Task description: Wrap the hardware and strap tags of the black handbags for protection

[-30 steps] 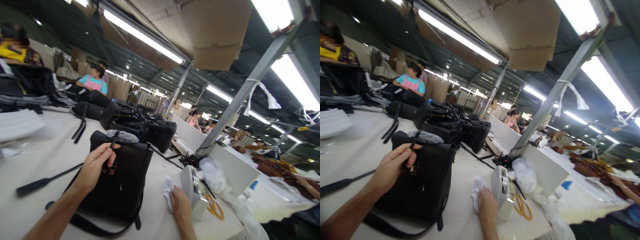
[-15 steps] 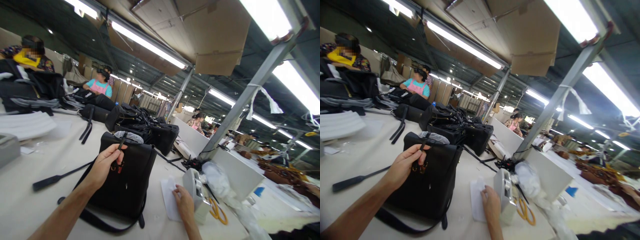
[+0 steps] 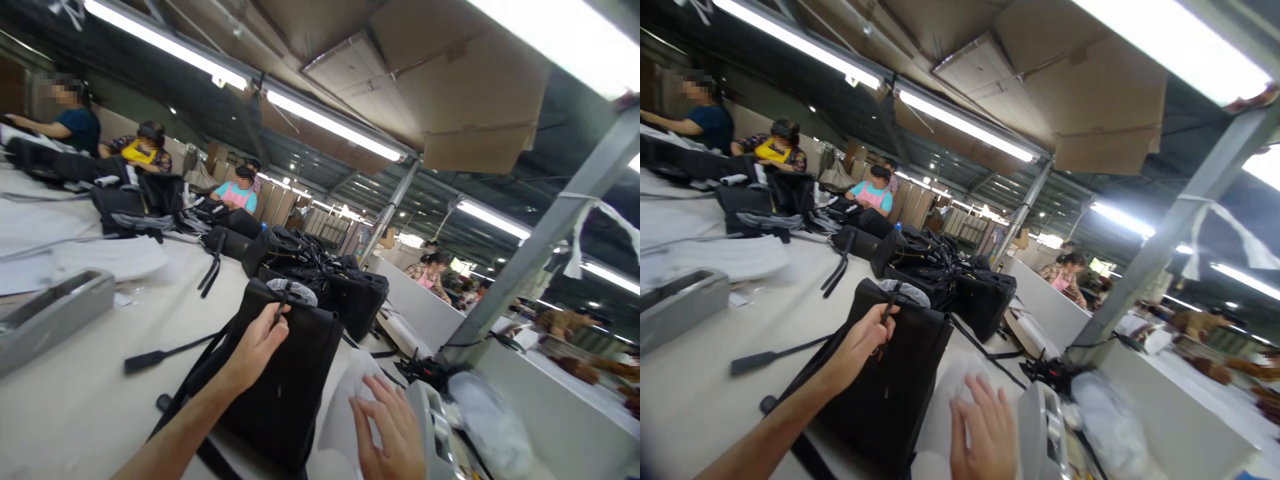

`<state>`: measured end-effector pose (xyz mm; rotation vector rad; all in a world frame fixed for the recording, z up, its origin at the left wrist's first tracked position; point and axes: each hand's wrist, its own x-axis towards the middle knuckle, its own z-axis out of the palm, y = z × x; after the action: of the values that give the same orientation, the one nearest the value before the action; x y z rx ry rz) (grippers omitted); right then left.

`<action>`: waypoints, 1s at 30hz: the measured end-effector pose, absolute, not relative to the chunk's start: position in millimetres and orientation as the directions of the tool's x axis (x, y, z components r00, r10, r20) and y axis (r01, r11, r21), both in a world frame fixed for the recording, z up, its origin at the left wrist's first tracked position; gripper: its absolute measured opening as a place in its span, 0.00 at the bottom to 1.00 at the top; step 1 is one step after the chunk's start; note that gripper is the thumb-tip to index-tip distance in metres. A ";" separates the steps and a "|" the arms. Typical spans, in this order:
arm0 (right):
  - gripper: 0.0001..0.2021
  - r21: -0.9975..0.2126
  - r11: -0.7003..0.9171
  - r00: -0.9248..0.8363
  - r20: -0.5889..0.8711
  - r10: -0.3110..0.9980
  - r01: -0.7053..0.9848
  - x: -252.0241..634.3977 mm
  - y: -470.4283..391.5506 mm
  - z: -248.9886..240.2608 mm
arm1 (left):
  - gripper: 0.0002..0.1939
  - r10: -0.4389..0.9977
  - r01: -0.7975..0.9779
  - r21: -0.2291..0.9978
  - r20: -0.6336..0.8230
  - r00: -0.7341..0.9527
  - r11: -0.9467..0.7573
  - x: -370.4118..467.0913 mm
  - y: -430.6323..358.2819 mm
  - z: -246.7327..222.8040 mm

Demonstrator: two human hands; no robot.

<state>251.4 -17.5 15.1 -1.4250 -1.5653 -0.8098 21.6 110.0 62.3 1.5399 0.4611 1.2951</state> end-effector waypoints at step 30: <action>0.21 -0.992 0.097 0.390 0.122 0.913 0.085 152.9 47.9 48.7 | 0.11 0.816 -0.388 0.884 0.417 0.400 -0.261 -13.6 117.1 84.5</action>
<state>152.9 47.9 48.7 -1.3372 -1.0010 0.7974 -13.6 117.1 84.5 1.4062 0.4150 1.2105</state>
